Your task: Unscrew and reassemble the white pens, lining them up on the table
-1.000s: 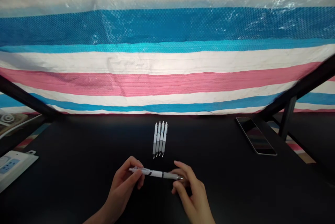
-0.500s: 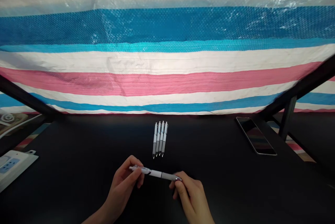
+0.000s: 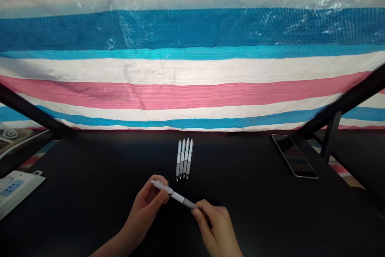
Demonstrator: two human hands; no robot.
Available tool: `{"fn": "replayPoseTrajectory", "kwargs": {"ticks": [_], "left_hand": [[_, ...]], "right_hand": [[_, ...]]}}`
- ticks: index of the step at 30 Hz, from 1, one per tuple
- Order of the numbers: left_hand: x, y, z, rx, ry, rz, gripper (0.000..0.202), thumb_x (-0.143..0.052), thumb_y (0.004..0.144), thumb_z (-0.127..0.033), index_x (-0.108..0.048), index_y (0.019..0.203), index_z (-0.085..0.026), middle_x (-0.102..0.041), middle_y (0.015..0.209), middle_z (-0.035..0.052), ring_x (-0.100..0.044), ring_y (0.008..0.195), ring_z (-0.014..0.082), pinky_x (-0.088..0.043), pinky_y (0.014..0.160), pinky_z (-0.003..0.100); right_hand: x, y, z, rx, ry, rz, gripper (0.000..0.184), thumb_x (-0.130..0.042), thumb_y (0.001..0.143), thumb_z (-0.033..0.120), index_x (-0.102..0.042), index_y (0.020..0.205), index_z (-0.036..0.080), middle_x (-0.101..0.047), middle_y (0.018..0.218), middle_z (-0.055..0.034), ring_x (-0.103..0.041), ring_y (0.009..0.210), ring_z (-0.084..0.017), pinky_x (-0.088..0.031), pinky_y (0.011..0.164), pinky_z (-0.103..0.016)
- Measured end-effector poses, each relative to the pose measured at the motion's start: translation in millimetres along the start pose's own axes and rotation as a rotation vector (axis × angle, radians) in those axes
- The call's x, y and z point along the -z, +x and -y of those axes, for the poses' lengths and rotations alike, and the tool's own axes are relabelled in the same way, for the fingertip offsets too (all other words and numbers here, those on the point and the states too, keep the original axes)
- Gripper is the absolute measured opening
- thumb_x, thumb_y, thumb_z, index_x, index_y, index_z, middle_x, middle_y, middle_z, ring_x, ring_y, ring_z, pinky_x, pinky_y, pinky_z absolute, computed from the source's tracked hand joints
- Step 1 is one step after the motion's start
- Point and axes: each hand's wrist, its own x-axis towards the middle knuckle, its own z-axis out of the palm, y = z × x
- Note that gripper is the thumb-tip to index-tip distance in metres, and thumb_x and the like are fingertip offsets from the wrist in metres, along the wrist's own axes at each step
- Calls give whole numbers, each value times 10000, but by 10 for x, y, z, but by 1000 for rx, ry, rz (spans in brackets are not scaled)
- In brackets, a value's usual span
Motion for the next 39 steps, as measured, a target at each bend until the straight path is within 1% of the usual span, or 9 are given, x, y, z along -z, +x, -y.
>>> {"fn": "replayPoseTrajectory", "kwargs": {"ticks": [4, 6, 9, 12, 20, 24, 29, 34, 39], "left_hand": [[-19, 37, -7, 39, -46, -14, 144, -668, 872, -312, -671, 955, -195, -660, 932, 46, -629, 927, 208, -498, 855, 319], [-12, 51, -28, 81, -50, -43, 209, -675, 860, -336, -679, 1017, -197, -668, 886, 38, -658, 892, 218, -530, 843, 347], [5, 66, -65, 94, -13, -83, 450, -715, 819, -340, -588, 1240, -245, -667, 864, 10, -682, 805, 211, -578, 750, 355], [18, 77, -74, 72, 17, -55, 569, -718, 815, -320, -479, 1331, -288, -680, 841, -8, -699, 748, 210, -595, 688, 357], [23, 85, -45, 10, 78, -19, 364, -710, 819, -291, -588, 1157, -236, -721, 845, 15, -719, 737, 208, -595, 693, 341], [17, 88, -78, 33, 71, -61, 443, -716, 810, -299, -546, 1214, -239, -725, 838, 12, -719, 737, 209, -596, 709, 355], [30, 91, -82, 25, 69, -132, 367, -716, 807, -300, -569, 1134, -220, -730, 851, 29, -720, 743, 225, -594, 709, 376], [30, 96, -103, 34, 50, -176, 538, -725, 801, -310, -500, 1285, -242, -745, 908, 40, -726, 776, 230, -587, 761, 400], [32, 109, -110, 25, 43, -201, 389, -744, 784, -307, -588, 1130, -224, -757, 868, 41, -725, 750, 219, -594, 724, 361]], "right_hand": [[-17, 2, 21, 19, -50, 63, 371, -394, 998, 459, -640, 1127, 213, -554, 601, 32, -526, 513, -134, -356, 521, -236], [-18, -12, 7, -8, -46, 63, 428, -372, 1002, 470, -576, 1275, 211, -583, 619, 28, -552, 528, -142, -376, 526, -237], [-15, -30, -11, -36, -20, 44, 466, -331, 1012, 469, -513, 1350, 206, -602, 654, 21, -576, 567, -148, -414, 552, -241], [-15, -33, -12, -31, -15, 35, 457, -337, 1012, 465, -494, 1358, 212, -603, 670, 21, -579, 583, -148, -430, 566, -244], [-20, -17, 0, -23, -45, 39, 424, -342, 1013, 451, -523, 1316, 216, -601, 649, 30, -556, 546, -137, -403, 527, -233], [-17, -25, 10, -34, -37, 49, 423, -337, 1016, 449, -514, 1321, 216, -599, 654, 29, -553, 558, -140, -399, 536, -238], [-6, -32, 18, -38, -30, 52, 419, -332, 1015, 451, -525, 1306, 218, -598, 662, 27, -554, 556, -139, -394, 535, -239], [2, -15, 16, -57, 3, 48, 413, -339, 1014, 448, -533, 1295, 215, -601, 673, 26, -571, 586, -143, -424, 572, -241], [-7, -17, 7, -49, 0, 55, 409, -338, 1014, 444, -538, 1286, 213, -601, 673, 26, -576, 592, -143, -426, 581, -242]]}}
